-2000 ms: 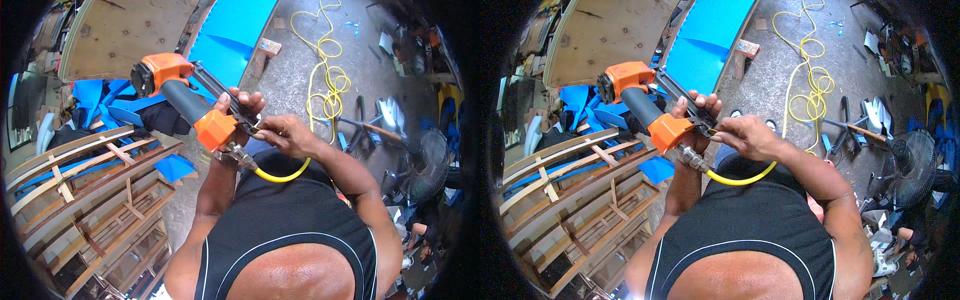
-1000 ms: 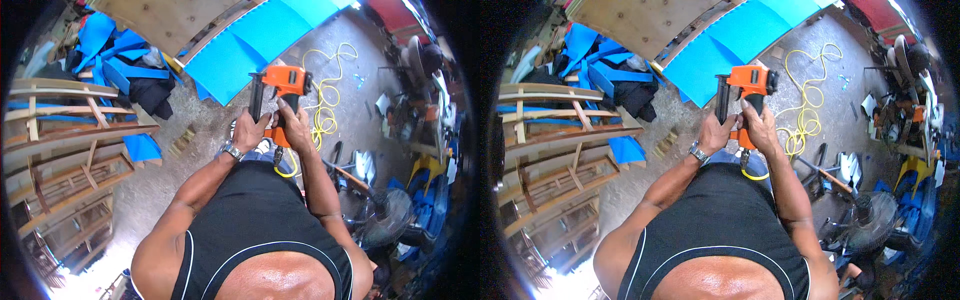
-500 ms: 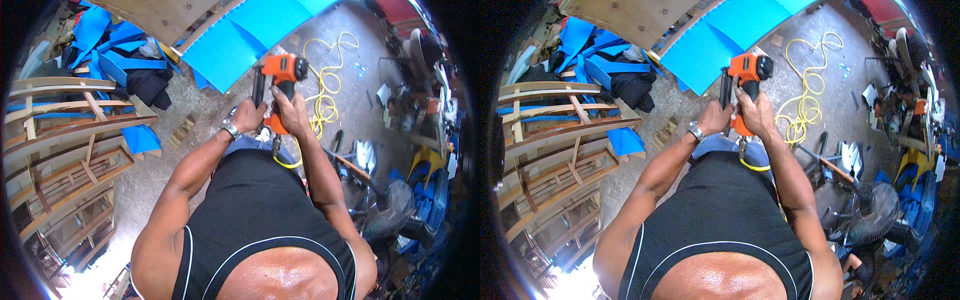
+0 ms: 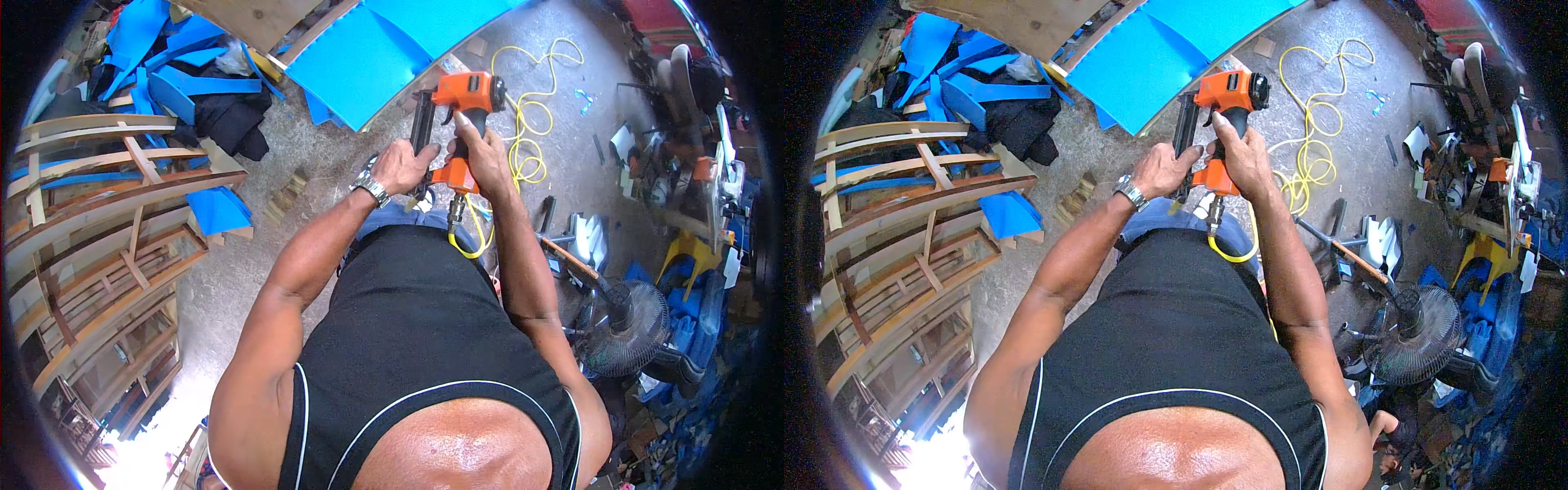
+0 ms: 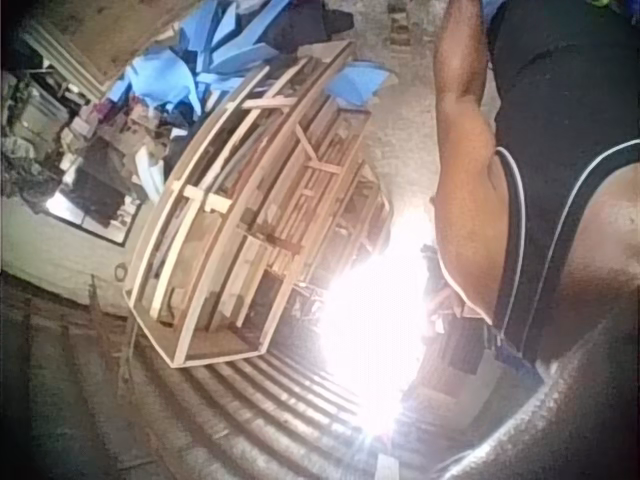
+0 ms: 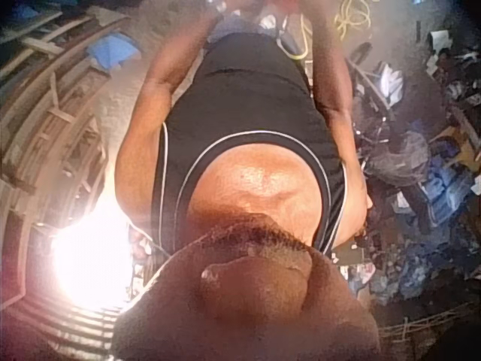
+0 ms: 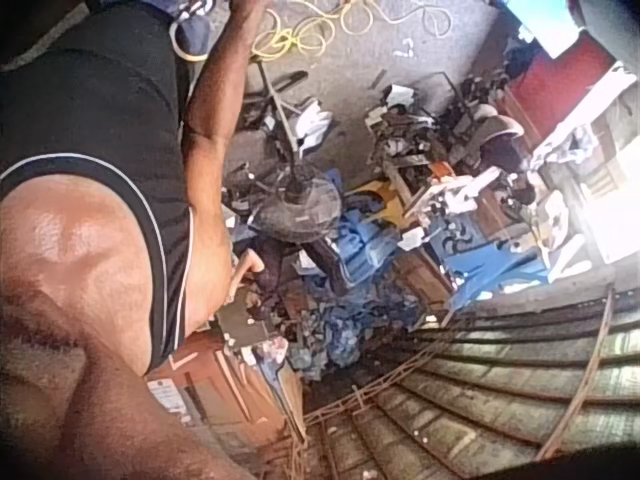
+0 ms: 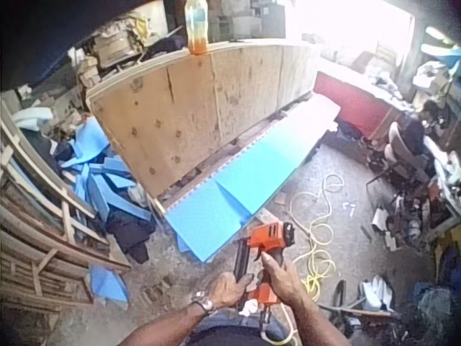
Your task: Use a pneumatic staple gun to attach blue foam padding and fabric to a furniture frame.
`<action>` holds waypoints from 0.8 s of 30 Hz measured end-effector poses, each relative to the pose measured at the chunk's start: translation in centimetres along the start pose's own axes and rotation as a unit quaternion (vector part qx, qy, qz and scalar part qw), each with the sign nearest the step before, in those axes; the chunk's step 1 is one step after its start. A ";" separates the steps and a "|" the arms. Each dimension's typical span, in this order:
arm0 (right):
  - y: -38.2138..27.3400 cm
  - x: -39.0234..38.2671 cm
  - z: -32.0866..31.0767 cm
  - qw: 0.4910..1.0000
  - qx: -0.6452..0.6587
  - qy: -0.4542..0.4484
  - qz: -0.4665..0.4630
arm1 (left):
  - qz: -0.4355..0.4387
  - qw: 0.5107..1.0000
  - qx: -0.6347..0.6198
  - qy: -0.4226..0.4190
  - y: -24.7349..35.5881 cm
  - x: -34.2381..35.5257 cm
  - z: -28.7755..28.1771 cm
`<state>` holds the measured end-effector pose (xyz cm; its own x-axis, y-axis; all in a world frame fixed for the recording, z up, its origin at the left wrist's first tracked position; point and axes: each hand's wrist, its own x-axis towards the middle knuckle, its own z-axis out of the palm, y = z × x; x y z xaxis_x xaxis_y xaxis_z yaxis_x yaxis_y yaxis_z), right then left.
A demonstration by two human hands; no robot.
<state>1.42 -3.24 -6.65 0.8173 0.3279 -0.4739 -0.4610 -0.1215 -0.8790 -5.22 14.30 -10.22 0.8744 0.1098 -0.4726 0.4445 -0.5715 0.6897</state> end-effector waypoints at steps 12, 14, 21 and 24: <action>6.6 0.9 -4.3 0.910 0.382 -0.158 0.012 | 0.075 0.992 0.005 0.103 4.1 -5.6 -1.2; 6.8 0.9 -3.8 0.889 0.421 -0.176 -0.021 | 0.092 0.989 0.001 0.120 5.6 -6.5 -1.5; 1.0 1.2 -2.2 0.966 0.241 -0.074 -0.066 | 0.053 0.986 -0.088 0.133 0.9 0.1 2.2; 0.0 1.7 -0.4 0.974 0.194 -0.072 -0.093 | 0.078 0.951 -0.223 0.201 -1.1 1.8 4.0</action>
<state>2.93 -3.03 -7.45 0.8552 0.4418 -0.2712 -0.4281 0.3068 -0.8501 -4.92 11.91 -13.99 0.9002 0.4052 -0.1599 0.2633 -0.2139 0.9407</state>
